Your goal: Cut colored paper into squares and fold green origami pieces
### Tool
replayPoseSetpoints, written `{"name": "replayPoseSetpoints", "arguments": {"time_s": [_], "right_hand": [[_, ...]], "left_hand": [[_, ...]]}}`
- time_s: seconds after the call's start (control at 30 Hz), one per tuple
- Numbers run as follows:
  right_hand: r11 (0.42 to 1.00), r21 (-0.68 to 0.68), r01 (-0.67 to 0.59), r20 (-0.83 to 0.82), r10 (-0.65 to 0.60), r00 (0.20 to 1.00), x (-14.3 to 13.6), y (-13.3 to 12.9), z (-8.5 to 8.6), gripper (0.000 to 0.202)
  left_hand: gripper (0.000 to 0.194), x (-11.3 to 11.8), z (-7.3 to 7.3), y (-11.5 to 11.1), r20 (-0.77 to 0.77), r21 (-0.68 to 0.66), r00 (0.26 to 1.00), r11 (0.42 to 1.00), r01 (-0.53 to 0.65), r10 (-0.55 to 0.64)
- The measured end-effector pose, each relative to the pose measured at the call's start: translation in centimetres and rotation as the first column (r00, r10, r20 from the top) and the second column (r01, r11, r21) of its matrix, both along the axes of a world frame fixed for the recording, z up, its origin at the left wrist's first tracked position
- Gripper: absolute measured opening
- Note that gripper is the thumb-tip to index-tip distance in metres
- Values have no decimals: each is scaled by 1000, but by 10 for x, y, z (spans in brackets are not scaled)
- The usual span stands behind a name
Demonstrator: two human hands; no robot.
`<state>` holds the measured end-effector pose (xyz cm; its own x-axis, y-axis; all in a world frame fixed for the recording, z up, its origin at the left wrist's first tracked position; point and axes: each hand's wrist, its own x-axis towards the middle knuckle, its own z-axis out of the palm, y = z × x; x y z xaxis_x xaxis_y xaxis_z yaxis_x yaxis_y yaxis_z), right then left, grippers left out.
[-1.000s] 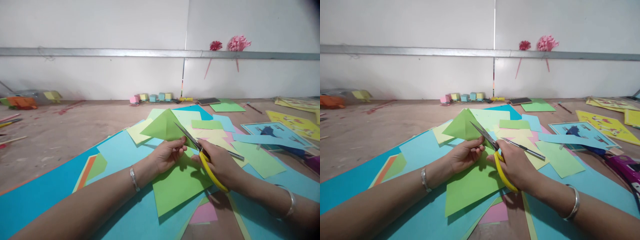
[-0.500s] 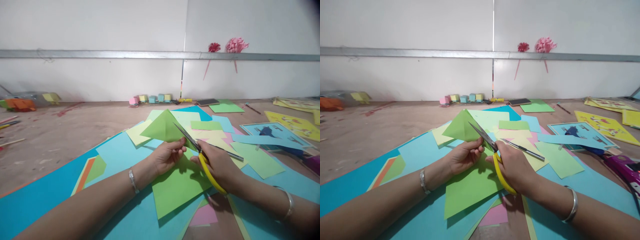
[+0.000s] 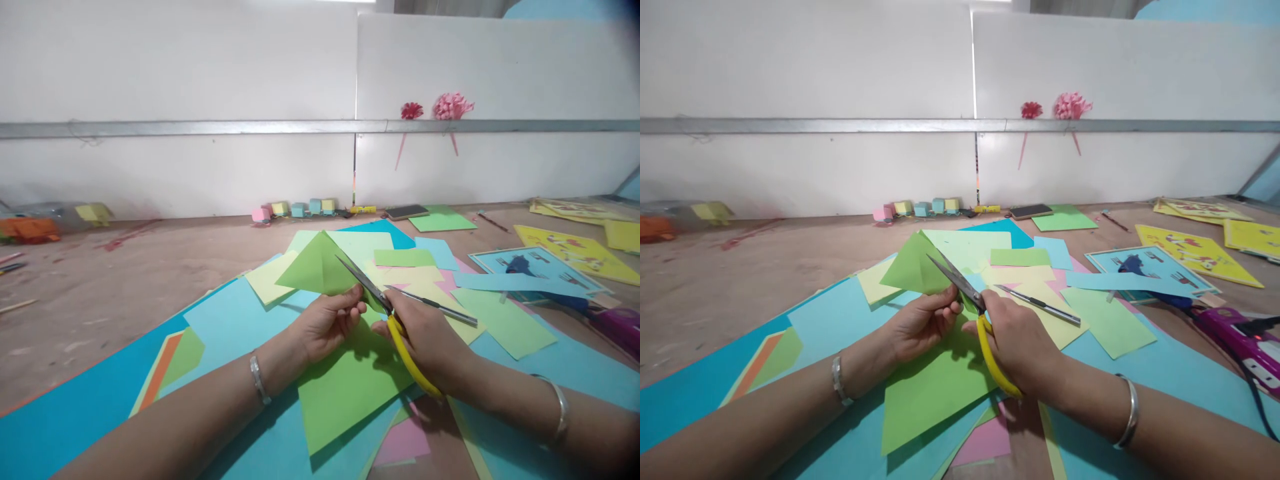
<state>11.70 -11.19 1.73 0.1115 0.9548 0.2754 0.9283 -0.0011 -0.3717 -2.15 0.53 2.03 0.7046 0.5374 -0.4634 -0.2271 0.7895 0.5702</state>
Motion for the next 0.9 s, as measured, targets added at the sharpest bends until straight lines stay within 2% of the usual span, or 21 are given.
{"name": "replayPoseSetpoints", "arguments": {"time_s": [0.27, 0.53, 0.67, 0.9], "right_hand": [[999, -37, 7, -15, -7, 1000, -1, 0, 1, 20], [1000, -2, 0, 29, 0, 1000, 1, 0, 0, 21], [999, 26, -22, 32, 21, 999, 2, 0, -2, 22], [1000, -14, -5, 20, 5, 1000, 1, 0, -3, 18]], "left_hand": [[25, 2, 5, -2, -48, -28, 999, 999, -18, 17], [31, 2, 11, -6, -97, -25, 994, 999, -45, 42], [30, 2, 10, -6, -103, -25, 994, 999, -39, 37], [30, 1, 9, -6, -80, -34, 996, 999, -39, 36]]}}
